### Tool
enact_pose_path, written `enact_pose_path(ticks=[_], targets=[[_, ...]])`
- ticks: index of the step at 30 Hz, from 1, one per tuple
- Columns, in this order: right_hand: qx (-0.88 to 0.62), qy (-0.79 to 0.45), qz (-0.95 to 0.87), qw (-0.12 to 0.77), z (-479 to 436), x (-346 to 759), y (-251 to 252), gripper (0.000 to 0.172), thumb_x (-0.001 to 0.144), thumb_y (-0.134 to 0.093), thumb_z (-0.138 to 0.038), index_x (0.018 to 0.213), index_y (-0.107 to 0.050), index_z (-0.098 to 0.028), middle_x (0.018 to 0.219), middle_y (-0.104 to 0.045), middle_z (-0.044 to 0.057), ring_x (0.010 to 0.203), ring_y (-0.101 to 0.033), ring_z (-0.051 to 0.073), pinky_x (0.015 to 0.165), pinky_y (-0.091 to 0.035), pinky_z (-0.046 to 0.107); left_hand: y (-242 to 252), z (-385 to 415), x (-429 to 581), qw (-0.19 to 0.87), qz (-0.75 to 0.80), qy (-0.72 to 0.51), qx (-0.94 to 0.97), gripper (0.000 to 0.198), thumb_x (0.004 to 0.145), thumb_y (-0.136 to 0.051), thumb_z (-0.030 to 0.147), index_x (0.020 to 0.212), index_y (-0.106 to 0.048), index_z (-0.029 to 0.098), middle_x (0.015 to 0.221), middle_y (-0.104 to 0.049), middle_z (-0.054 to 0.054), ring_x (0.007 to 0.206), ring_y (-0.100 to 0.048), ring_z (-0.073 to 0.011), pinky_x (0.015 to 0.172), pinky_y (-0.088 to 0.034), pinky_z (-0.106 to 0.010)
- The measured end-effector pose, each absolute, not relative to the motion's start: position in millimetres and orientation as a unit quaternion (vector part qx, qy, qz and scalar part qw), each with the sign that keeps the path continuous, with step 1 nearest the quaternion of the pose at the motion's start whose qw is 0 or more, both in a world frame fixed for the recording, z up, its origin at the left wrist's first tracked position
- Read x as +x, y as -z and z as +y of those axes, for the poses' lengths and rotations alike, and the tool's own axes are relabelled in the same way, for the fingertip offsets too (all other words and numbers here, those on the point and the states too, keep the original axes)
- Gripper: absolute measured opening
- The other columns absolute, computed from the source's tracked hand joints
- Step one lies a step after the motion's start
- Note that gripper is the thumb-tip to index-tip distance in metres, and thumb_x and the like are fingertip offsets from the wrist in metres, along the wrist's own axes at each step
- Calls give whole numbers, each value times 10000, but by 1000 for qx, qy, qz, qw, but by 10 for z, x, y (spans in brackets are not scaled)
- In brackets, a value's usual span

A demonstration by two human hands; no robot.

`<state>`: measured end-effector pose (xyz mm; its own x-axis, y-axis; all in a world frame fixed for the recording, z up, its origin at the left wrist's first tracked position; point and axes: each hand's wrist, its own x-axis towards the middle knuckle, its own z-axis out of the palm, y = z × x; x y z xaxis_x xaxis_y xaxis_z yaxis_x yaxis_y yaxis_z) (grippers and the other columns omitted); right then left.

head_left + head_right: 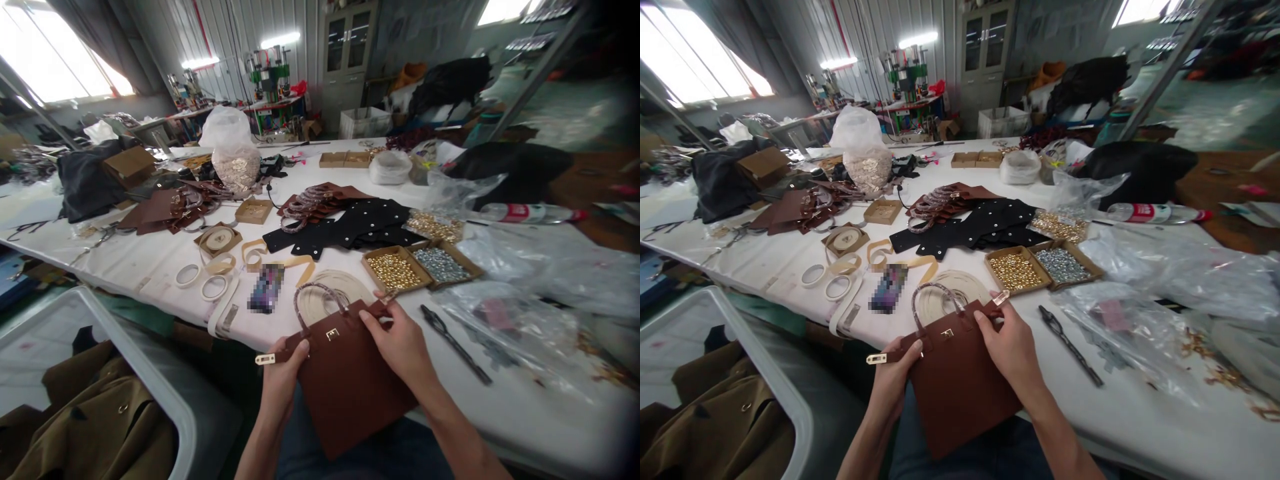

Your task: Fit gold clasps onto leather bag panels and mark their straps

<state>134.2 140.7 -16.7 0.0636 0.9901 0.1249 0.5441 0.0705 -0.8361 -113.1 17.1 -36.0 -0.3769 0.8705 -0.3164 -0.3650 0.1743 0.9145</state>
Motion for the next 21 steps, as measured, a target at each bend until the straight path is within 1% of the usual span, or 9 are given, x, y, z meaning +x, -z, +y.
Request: enact_pose_path(ticks=[2, 3, 4, 5, 7, 11, 15, 18, 21], targets=[[-609, -189, -654, 407, 1409, 1287, 81, 840, 1014, -765, -546, 1714, -495, -167, 1413, -735, 236, 1196, -744, 409, 1046, -635, 587, 366, 202, -1124, 521, 567, -596, 227, 527, 861, -969, 594, 1098, -871, 134, 1055, -860, -137, 995, -793, -313, 890, -626, -377], [-596, -139, -670, 420, 1410, 1245, 24, 877, 1023, -764, -519, 1749, -433, -155, 1503, -674, 263, 1306, -693, 438, 1121, -597, 633, 366, 219, -1130, 524, 569, -591, 229, 526, 865, -961, 601, 1085, -865, 133, 1046, -857, -134, 982, -788, -306, 876, -618, -367], [-575, -97, -690, 430, 1411, 1194, -43, 875, 1035, -763, -484, 1763, -404, -158, 1574, -619, 273, 1401, -634, 459, 1193, -544, 674, 365, 235, -1141, 524, 573, -586, 232, 522, 868, -955, 607, 1070, -861, 134, 1032, -853, -130, 967, -780, -298, 860, -607, -357], [-548, -68, -713, 434, 1411, 1134, -116, 840, 1046, -763, -447, 1760, -412, -177, 1615, -588, 263, 1467, -586, 467, 1249, -489, 701, 364, 250, -1157, 524, 577, -580, 236, 515, 870, -952, 609, 1053, -855, 137, 1014, -849, -125, 952, -772, -290, 846, -594, -347], [-477, -63, -764, 430, 1414, 989, -270, 722, 1063, -767, -387, 1711, -486, -236, 1629, -594, 212, 1514, -560, 450, 1298, -446, 698, 363, 277, -1195, 522, 581, -573, 248, 489, 879, -948, 598, 1032, -843, 145, 986, -838, -112, 933, -752, -274, 832, -564, -332], [-328, -174, -841, 394, 1471, 611, -538, 506, 1107, -716, -299, 1598, -592, -284, 1526, -701, 134, 1437, -653, 368, 1259, -526, 593, 396, 310, -1263, 527, 563, -578, 269, 431, 921, -929, 550, 1036, -829, 147, 966, -813, -94, 910, -705, -242, 833, -518, -320], [-262, -269, -855, 356, 1721, 168, -675, 278, 1159, -625, -261, 1417, -725, -279, 1378, -794, 91, 1276, -751, 305, 1147, -596, 503, 456, 313, -1289, 526, 551, -587, 273, 454, 916, -934, 534, 1126, -865, 136, 946, -802, -88, 902, -684, -238, 846, -506, -326], [-227, -310, -865, 322, 2018, -170, -622, 233, 1174, -620, -282, 1348, -774, -270, 1358, -817, 77, 1242, -768, 281, 1107, -603, 455, 465, 310, -1301, 543, 534, -593, 260, 444, 908, -941, 541, 1077, -881, 135, 928, -799, -87, 882, -681, -232, 836, -499, -322], [-195, -304, -884, 298, 2250, -462, -426, 239, 1169, -621, -268, 1334, -794, -259, 1325, -833, 86, 1210, -770, 290, 1095, -595, 469, 439, 319, -1333, 568, 517, -593, 243, 429, 895, -951, 542, 990, -877, 130, 921, -805, -96, 842, -678, -220, 805, -488, -315]])
